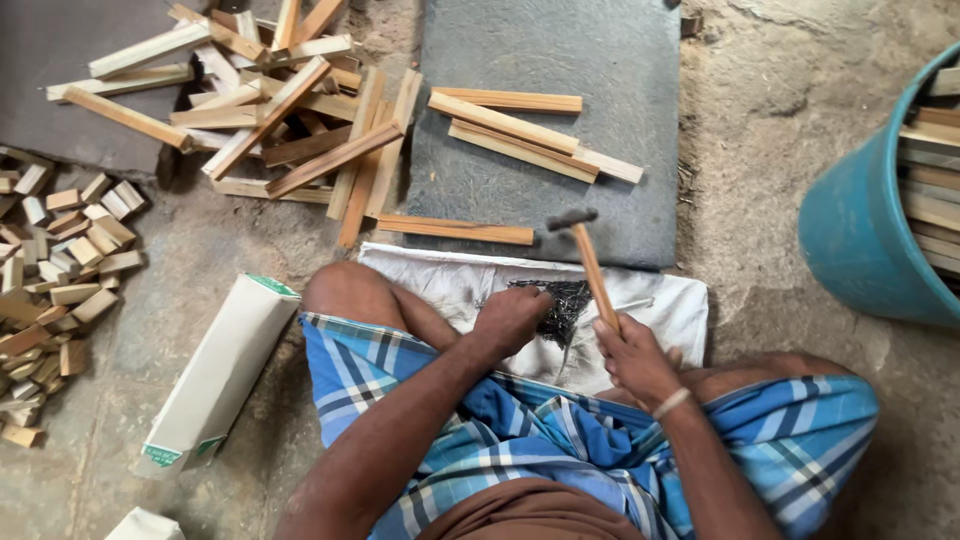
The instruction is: The person sits on the floor and uses a hammer to drive nails into small wooden pieces, joining them into rectangular frames. The person repeatedly picks up pieces, aligns them, hammers nails, and places the finished frames into a nearby blue bucket.
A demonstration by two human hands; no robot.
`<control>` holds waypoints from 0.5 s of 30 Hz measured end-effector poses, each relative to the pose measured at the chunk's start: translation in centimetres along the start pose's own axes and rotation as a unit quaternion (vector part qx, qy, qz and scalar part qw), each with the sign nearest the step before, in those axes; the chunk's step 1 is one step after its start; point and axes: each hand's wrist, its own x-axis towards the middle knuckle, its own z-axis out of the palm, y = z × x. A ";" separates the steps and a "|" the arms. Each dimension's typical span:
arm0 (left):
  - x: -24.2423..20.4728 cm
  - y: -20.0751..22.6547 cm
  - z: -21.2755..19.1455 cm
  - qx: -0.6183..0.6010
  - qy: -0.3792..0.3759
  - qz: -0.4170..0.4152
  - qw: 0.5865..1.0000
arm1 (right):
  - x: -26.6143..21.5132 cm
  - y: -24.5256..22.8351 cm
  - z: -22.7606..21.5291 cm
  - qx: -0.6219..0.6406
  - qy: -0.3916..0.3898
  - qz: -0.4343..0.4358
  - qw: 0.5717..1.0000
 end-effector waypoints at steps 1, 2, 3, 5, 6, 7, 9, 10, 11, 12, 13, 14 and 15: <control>-0.1 -0.5 -0.3 -0.003 -0.002 -0.020 1.000 | -0.8 0.1 -0.7 -0.017 0.000 0.017 1.000; -0.2 -0.7 -0.4 -0.007 -0.006 -0.039 0.999 | -1.5 0.3 -1.3 -0.034 0.002 0.036 0.999; -0.2 -1.0 -0.5 -0.011 -0.010 -0.057 0.998 | -1.8 0.6 -1.5 -0.041 -0.003 0.039 0.998; -0.3 -1.0 -0.4 0.032 -0.025 -0.016 0.999 | -2.2 1.0 -1.7 -0.057 -0.012 0.047 0.997; -0.4 -1.0 -0.4 0.055 -0.032 0.005 0.998 | -1.9 1.1 -1.5 -0.053 -0.022 0.045 0.997; -0.5 -0.9 -0.4 0.053 -0.038 -0.003 0.998 | -1.4 1.1 -1.1 -0.049 -0.031 0.044 0.997; -0.4 -0.7 -0.8 0.051 -0.049 -0.016 0.997 | -0.2 0.9 -0.2 -0.035 -0.044 0.028 0.998; -0.1 -0.7 -1.1 0.037 -0.032 -0.036 0.998 | 0.5 0.7 0.2 -0.026 -0.048 0.015 0.998; 0.1 -0.7 -1.5 0.024 -0.015 -0.056 0.998 | 1.0 0.6 0.4 -0.018 -0.051 0.002 0.999; 0.3 -0.7 -1.8 0.008 0.002 -0.078 0.997 | 1.3 0.6 0.5 -0.010 -0.047 -0.006 0.999; 0.3 -0.8 -2.1 -0.018 0.014 -0.108 0.994 | 1.5 0.7 0.5 -0.002 -0.043 -0.013 0.999; 0.4 -1.0 -2.5 -0.044 0.026 -0.139 0.989 | 1.7 0.7 0.5 0.005 -0.041 -0.020 0.999; 0.4 -1.3 -3.0 -0.071 0.039 -0.169 0.982 | 1.7 0.8 0.4 0.014 -0.036 -0.022 0.999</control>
